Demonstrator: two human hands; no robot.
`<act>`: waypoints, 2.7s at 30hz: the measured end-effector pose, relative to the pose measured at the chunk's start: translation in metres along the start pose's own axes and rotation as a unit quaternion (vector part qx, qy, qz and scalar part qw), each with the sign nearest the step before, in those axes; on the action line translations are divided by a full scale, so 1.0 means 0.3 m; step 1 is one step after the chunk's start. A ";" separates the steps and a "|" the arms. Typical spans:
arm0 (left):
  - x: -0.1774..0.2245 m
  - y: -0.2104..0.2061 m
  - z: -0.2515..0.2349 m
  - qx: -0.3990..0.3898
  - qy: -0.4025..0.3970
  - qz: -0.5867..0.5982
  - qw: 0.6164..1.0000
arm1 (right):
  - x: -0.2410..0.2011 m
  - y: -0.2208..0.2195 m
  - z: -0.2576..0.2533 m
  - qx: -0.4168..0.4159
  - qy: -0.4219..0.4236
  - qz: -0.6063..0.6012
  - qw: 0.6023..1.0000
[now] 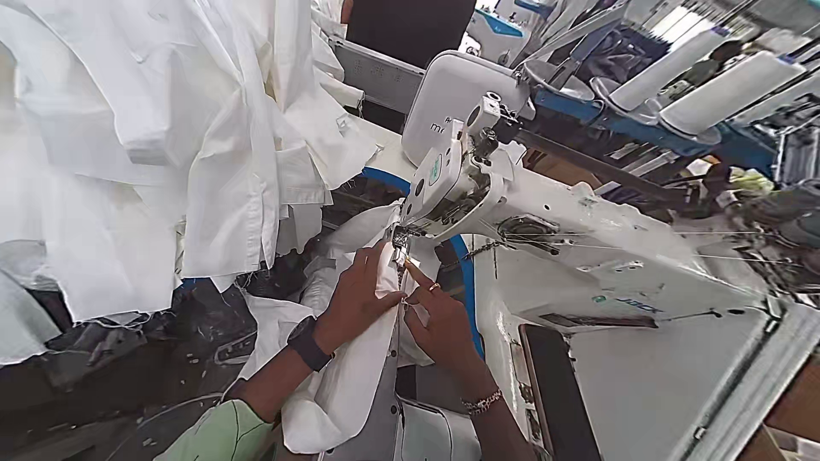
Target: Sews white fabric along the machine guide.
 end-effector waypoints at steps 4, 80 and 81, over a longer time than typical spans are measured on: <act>0.009 -0.005 0.079 0.077 -0.075 -0.051 0.993 | 0.001 0.016 0.001 0.025 -0.008 -0.009 1.000; -0.011 0.043 0.193 -0.246 -0.140 0.145 0.948 | -0.321 -0.139 0.034 -0.160 -0.215 0.261 0.928; -0.008 0.044 0.171 -0.242 -0.146 0.137 0.949 | -0.301 -0.138 0.021 -0.142 -0.203 0.257 0.934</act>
Point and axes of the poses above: each hand's wrist, its own z-axis away from the middle knuckle, its own y-axis out of the back of the hand, x = y × z, the point moved 7 cm from there along -z, towards the middle knuckle, and after that the axes turned 15 degrees about -z, right-handed, at the moved point
